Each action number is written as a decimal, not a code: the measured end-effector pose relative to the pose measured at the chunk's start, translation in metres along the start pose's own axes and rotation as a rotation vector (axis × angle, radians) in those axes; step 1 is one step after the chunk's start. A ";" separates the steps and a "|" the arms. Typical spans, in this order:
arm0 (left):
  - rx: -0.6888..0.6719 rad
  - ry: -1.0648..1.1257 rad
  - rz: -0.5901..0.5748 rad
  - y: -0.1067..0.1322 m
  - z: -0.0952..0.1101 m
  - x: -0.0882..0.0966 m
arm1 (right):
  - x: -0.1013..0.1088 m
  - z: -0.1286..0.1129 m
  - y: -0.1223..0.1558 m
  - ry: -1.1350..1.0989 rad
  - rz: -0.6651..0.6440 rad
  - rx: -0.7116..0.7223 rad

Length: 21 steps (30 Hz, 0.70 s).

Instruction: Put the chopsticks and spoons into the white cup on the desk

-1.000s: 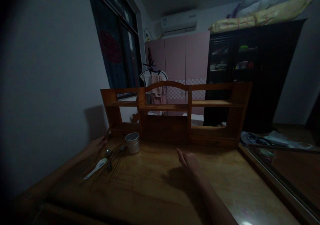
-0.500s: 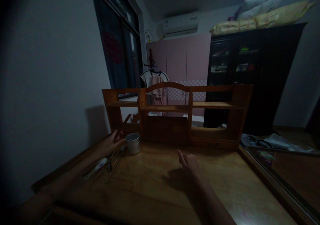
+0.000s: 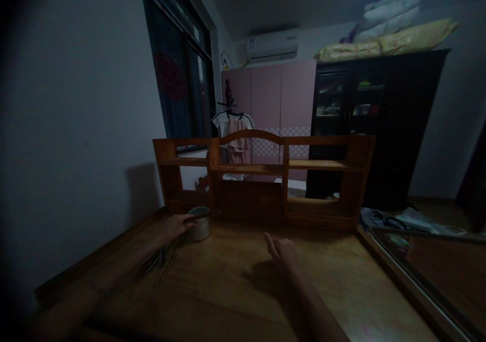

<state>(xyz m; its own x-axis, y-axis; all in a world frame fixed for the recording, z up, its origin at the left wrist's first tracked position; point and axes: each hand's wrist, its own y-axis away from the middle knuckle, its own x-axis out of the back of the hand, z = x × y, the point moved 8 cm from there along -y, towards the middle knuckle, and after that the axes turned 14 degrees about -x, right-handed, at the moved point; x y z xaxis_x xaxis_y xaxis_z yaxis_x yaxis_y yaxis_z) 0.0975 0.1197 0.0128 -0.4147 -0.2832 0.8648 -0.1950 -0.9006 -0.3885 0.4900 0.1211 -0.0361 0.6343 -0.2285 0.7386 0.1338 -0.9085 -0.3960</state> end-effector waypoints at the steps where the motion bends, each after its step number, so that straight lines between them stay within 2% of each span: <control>1: -0.009 -0.001 -0.002 0.001 0.003 0.001 | -0.001 0.000 0.000 0.007 0.003 0.002; 4: -0.054 0.004 -0.003 0.006 0.015 0.002 | -0.005 0.000 -0.002 0.029 0.015 0.011; 8: -0.171 0.068 -0.006 0.013 0.048 0.000 | -0.009 -0.005 -0.001 0.056 0.031 0.018; 10: -0.243 0.093 -0.011 0.017 0.071 -0.002 | -0.010 -0.014 0.003 0.040 0.007 0.050; 13: -0.422 0.119 -0.013 0.022 0.116 -0.004 | -0.006 -0.038 0.013 -0.047 -0.065 0.151; 17: -0.627 0.169 -0.036 0.025 0.171 -0.015 | 0.002 -0.068 0.027 -0.201 -0.104 0.265; 21: -0.721 0.276 -0.032 0.023 0.210 -0.027 | 0.003 -0.068 0.030 -0.392 -0.047 0.256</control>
<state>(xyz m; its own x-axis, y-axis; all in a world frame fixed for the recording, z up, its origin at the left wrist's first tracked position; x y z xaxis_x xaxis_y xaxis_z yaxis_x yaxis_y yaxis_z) 0.2905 0.0376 0.0471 -0.5871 -0.0829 0.8053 -0.7021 -0.4430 -0.5574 0.4447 0.0696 -0.0084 0.8564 0.0052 0.5163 0.3215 -0.7879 -0.5253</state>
